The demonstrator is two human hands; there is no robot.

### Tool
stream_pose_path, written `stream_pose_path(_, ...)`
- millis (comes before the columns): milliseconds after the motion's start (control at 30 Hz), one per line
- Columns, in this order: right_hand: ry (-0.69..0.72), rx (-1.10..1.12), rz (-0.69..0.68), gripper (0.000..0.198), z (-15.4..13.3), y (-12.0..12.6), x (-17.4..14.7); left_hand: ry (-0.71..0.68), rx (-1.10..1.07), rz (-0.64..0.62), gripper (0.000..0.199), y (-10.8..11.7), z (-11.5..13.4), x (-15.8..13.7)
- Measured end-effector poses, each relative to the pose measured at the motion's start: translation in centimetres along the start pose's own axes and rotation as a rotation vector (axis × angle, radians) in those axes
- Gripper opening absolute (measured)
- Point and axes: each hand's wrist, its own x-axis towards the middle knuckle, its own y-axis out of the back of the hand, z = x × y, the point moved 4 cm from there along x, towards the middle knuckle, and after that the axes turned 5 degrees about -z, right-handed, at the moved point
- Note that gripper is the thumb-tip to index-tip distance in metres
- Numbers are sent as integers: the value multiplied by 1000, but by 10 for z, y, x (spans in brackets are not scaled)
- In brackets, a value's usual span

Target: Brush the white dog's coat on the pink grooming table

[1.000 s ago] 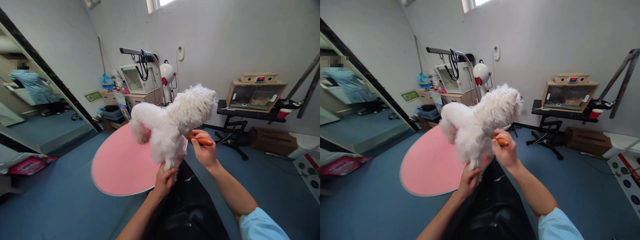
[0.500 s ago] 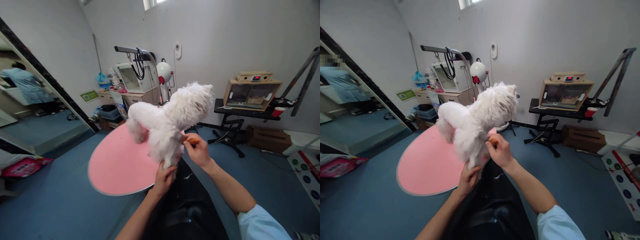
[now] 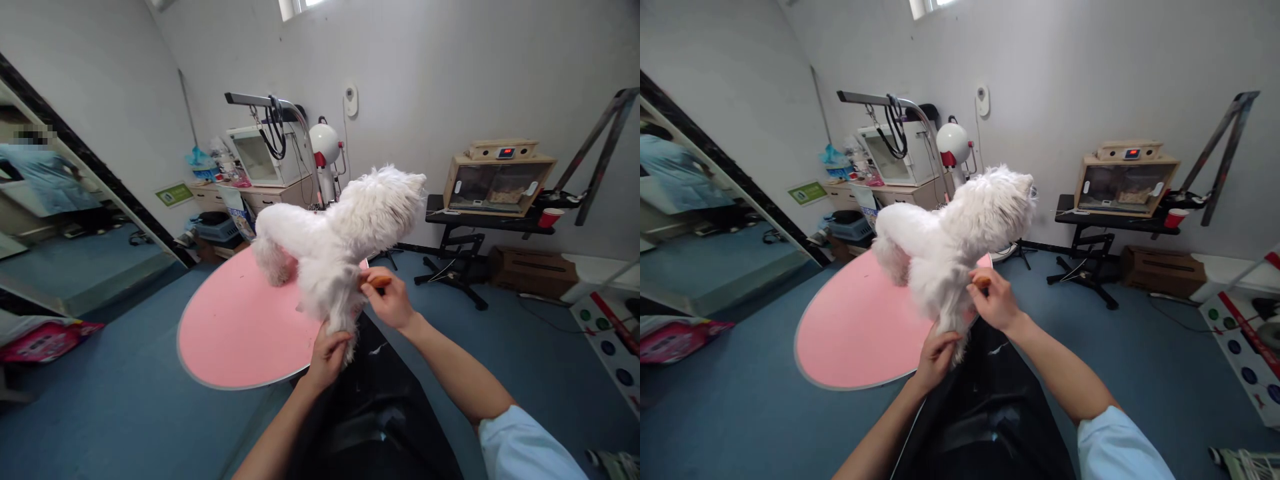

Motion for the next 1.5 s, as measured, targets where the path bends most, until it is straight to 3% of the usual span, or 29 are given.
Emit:
stream_pose_path(33,32,-9,73,8,-1,2,0,15,-12,-13,22,1,0,0)
stream_pose_path(67,40,-3,56,7,0,1,0,26,-30,-31,22,2,0,-1)
stream_pose_path(167,-12,29,-174,6,4,-10,0,38,-106,-62,23,4,1,-1)
stream_pose_path(300,65,33,63,10,-2,-1,0,63,-161,-48,23,8,2,-2)
stream_pose_path(400,-5,79,-177,8,-6,-12,1,92,-180,-61,22,11,6,-1)
stream_pose_path(433,-9,60,-195,8,-7,-13,1,95,-187,-62,22,13,7,-1)
stream_pose_path(533,75,7,26,11,-14,-6,1,84,-198,-68,22,18,13,2)
stream_pose_path(567,77,17,14,11,-15,-7,0,78,-194,-80,22,19,14,3)
stream_pose_path(667,-10,59,-216,8,-12,-20,-1,73,-178,-84,22,23,17,4)
stream_pose_path(800,81,16,-36,9,-15,-15,-2,88,-184,-85,21,24,17,4)
stream_pose_path(900,8,93,-199,9,-10,-23,-2,80,-201,-101,22,24,17,4)
stream_pose_path(933,-34,108,-194,10,-7,-24,-2,81,-205,-97,22,24,17,4)
stream_pose_path(1033,-63,143,3,16,1,-17,-4,99,-211,-97,23,25,16,5)
stream_pose_path(1167,-146,272,-147,27,13,-21,-3,112,-209,-114,23,25,15,3)
stream_pose_path(1200,-167,284,-93,30,16,-16,-1,125,-214,-94,22,25,13,2)
stream_pose_path(1300,-118,289,247,31,18,4,-1,184,-277,-14,18,23,7,-1)
stream_pose_path(1333,-101,292,234,30,19,4,-1,199,-309,0,23,21,4,-2)
stream_pose_path(1433,-156,280,-49,30,23,-7,-1,207,-356,2,46,14,-4,-4)
stream_pose_path(1467,-172,272,-36,31,25,-7,-2,211,-341,14,53,13,-7,-4)
stream_pose_path(1500,-169,264,64,31,27,-2,-2,216,-314,32,58,13,-11,-5)
